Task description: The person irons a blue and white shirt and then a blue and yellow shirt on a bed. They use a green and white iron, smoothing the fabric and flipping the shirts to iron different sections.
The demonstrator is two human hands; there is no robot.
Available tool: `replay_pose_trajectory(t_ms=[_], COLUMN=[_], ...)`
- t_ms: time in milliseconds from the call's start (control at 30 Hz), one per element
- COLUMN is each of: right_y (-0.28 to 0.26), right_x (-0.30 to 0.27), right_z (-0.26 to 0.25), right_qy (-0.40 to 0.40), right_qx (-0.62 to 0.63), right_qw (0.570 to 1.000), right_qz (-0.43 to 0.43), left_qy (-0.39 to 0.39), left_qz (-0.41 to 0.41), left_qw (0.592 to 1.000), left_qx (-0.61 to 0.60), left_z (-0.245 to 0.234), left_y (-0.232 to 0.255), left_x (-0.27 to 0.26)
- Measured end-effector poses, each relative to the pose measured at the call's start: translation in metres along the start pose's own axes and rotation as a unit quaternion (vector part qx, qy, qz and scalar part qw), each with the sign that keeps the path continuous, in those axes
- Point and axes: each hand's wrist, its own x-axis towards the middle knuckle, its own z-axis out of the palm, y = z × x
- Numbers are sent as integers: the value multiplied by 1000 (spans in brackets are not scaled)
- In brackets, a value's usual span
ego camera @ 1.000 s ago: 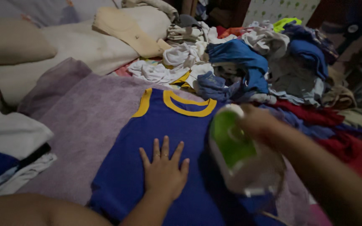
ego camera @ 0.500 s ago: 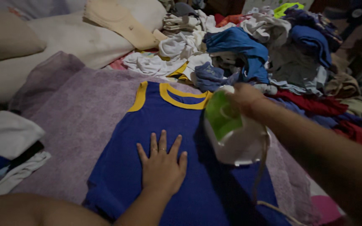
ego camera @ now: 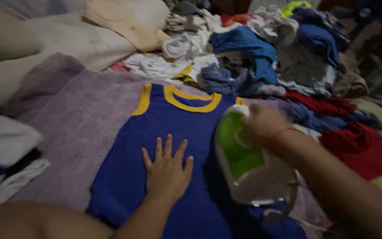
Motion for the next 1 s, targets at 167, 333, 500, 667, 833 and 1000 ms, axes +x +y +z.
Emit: replay_pose_trajectory(t_ms=[167,333,500,667,833,1000], right_y=[-12,-15,-15,-16,-24,-34], right_x=[21,87,113,48,-47,-51], right_z=[-3,-2,-1,-18,-35,-34], right_qy=[35,-9,30,-28,-63,-59], right_qx=[-17,-36,-53,15,124,129], right_qw=[998,999,996,998,990,987], right_qz=[-58,-9,-60,-56,27,75], left_qy=[-2,14,15,4,1,10], left_qz=[-7,-3,0,-1,1,-2], left_qw=[1000,1000,1000,1000,1000,1000], left_qx=[-4,-7,-5,-7,-9,-8], left_z=[0,2,0,-3,-3,-1], left_y=[2,1,1,1,2,3], left_x=[1,0,-1,-1,0,0])
